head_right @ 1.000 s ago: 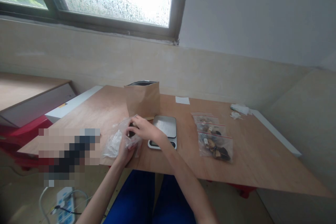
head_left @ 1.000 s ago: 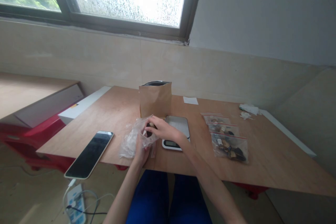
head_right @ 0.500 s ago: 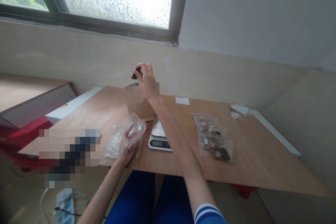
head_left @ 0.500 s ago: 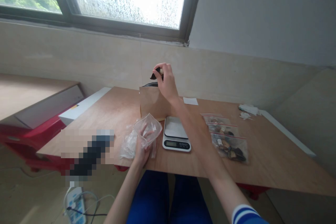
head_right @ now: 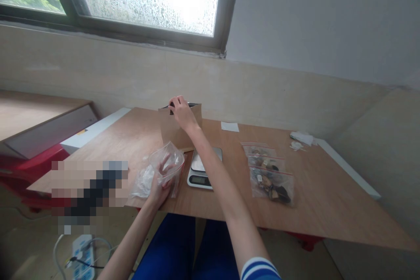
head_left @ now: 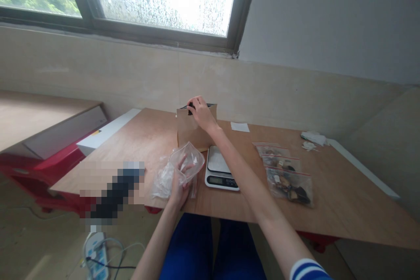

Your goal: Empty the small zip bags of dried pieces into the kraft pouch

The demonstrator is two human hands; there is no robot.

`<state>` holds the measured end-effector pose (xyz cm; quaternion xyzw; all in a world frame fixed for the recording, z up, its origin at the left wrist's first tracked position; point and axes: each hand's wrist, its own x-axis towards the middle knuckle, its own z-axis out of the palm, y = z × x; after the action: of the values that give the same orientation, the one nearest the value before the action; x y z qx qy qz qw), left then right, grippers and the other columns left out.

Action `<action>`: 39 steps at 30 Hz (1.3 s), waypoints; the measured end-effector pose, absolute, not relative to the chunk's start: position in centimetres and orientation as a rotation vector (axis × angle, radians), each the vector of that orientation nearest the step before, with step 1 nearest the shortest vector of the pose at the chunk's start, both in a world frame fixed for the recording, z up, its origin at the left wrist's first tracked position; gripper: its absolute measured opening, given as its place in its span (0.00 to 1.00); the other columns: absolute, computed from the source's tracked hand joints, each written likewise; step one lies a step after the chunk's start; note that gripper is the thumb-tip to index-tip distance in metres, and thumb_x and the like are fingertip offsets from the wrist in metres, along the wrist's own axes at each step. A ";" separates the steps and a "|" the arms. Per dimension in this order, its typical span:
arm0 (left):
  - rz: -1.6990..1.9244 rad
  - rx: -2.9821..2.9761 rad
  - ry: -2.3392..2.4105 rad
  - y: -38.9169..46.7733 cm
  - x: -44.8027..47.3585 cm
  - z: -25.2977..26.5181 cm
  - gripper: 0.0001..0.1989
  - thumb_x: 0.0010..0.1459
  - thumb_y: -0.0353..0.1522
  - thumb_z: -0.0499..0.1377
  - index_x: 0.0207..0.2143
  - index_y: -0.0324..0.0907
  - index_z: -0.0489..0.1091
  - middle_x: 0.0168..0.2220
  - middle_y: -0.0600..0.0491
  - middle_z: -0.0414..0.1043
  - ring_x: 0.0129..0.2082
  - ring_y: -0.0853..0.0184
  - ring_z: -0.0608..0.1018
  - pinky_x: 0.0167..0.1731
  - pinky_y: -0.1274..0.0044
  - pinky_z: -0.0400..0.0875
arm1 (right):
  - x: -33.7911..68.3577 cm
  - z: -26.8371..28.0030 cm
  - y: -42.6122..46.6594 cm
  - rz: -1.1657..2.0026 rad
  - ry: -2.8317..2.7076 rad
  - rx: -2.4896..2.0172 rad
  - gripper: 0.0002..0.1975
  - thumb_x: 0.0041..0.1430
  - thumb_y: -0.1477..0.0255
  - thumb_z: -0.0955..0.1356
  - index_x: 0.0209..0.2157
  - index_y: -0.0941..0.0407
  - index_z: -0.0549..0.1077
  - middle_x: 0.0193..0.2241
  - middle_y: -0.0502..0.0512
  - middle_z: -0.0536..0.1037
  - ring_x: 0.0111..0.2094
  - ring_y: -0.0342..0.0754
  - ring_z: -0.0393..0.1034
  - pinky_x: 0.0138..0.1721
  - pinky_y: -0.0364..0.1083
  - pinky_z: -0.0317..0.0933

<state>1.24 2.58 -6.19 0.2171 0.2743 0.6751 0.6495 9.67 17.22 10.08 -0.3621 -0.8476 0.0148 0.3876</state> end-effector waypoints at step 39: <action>1.533 0.519 0.646 2.7 1.2 -6.4 0.25 0.53 0.36 0.59 0.54 0.44 0.61 0.31 0.53 0.71 0.10 0.86 0.54 0.08 0.89 0.47 | 9.9 12.4 16.9 0.244 -2.044 -1.390 0.14 0.53 0.86 0.59 0.38 0.63 0.71 0.39 0.62 0.74 0.43 0.47 0.68 0.45 0.43 0.60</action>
<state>1.17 2.66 -6.38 0.2278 0.2837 0.6732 0.6438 9.94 16.86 12.36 -0.5296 -0.7789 0.0928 0.3228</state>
